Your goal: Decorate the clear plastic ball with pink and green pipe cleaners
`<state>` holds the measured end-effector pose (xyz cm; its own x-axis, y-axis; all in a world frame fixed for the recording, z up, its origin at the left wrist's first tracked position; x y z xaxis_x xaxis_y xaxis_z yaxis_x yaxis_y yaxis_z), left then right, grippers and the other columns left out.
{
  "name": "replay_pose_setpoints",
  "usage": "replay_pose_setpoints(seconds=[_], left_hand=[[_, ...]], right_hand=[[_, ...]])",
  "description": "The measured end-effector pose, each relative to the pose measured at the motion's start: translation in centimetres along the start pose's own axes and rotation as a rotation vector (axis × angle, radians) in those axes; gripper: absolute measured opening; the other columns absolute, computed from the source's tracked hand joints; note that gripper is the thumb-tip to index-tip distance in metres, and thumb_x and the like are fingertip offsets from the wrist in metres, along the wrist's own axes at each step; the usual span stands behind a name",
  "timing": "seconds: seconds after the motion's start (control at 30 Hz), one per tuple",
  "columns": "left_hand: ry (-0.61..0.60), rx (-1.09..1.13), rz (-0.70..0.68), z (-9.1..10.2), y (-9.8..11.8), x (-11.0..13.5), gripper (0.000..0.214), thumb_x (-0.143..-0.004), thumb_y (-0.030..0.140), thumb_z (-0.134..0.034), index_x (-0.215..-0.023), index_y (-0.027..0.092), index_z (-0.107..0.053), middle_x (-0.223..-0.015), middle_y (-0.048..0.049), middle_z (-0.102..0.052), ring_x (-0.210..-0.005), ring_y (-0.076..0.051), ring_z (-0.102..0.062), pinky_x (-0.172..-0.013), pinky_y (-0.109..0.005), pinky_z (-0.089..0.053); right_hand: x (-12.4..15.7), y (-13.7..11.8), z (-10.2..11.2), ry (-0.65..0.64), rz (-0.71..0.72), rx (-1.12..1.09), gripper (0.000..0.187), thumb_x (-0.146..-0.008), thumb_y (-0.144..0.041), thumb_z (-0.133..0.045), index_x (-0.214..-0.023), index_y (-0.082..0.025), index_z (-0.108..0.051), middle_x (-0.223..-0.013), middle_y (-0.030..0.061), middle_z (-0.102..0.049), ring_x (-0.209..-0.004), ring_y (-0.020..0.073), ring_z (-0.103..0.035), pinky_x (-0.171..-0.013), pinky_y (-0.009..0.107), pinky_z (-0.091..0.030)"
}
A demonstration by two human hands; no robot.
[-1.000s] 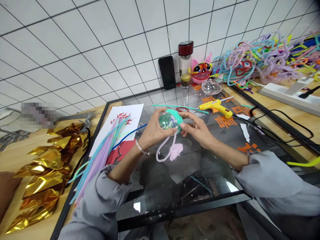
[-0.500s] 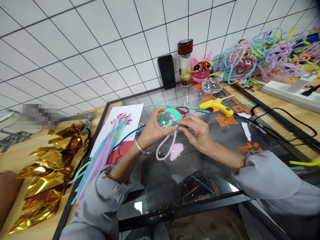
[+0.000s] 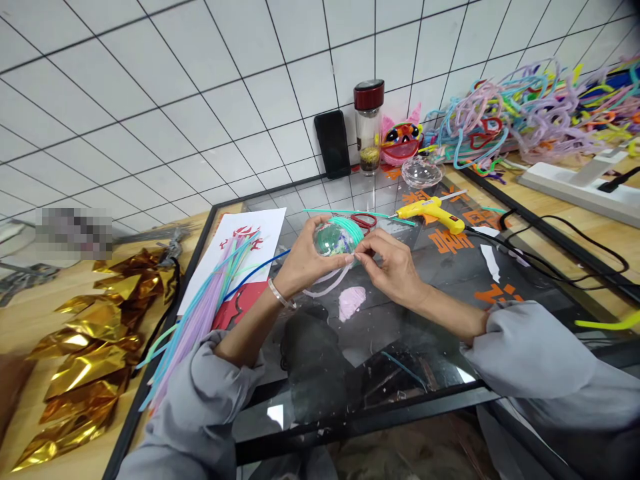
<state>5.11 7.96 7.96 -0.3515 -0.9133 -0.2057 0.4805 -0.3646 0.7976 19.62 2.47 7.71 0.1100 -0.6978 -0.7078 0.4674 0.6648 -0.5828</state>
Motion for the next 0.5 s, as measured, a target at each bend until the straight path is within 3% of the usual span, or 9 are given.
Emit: replay_pose_setpoints(seconds=[0.5], left_hand=[[0.035, -0.08, 0.006, -0.15, 0.02, 0.25, 0.074, -0.063, 0.04, -0.081, -0.124, 0.02, -0.043, -0.135, -0.0124, -0.052, -0.128, -0.031, -0.05, -0.11, -0.048, -0.039]], right_hand=[[0.07, 0.98, -0.26, -0.009, -0.146, -0.042, 0.015, -0.088, -0.024, -0.056, -0.074, -0.021, -0.057, -0.071, 0.0014, -0.06, -0.068, 0.0163, -0.056, -0.065, 0.03, -0.044]])
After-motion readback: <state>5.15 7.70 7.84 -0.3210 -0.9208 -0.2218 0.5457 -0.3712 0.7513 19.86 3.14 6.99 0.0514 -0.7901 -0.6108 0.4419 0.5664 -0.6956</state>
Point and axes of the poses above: each hand's wrist, its own x-axis away from the middle knuckle, its own z-axis out of the back of the hand, y = z × x, the point moved 8 cm from there along -x, towards the middle knuckle
